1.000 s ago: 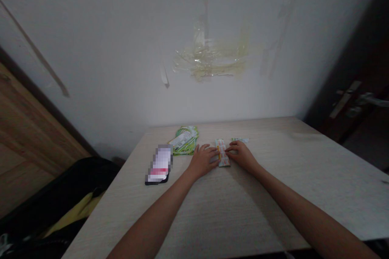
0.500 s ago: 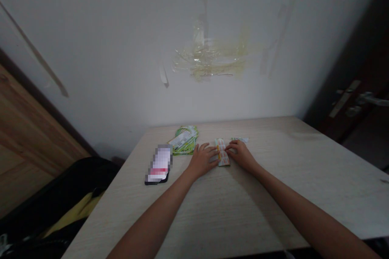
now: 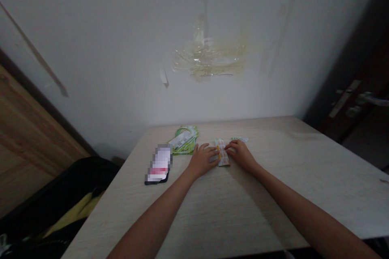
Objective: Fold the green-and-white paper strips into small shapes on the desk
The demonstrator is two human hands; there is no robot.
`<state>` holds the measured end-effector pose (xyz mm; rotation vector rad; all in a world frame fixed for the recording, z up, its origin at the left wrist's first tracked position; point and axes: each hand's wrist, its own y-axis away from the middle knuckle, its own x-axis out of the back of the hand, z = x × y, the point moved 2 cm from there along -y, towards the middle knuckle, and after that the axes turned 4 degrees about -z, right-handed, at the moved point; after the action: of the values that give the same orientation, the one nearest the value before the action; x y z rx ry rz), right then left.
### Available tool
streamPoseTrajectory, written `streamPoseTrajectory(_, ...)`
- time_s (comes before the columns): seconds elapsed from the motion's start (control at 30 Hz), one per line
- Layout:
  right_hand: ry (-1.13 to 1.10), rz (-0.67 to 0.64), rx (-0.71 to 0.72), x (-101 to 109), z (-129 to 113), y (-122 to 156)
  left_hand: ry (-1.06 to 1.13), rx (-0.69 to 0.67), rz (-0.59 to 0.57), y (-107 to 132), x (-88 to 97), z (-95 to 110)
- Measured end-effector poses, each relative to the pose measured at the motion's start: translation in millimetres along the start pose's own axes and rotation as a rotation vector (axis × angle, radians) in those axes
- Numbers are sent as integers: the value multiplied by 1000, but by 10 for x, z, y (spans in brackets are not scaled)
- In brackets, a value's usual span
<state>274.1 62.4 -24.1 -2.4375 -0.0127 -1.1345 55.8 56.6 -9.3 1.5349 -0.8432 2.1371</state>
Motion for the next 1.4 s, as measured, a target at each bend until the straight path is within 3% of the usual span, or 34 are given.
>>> streamPoseTrajectory(0.47, 76, -1, -35, -14, -10, -33, 4, 40, -38, 4, 38, 44)
streamPoseTrajectory(1.4, 108, -251, 63, 148, 75, 70, 12, 76, -81, 4, 46, 35)
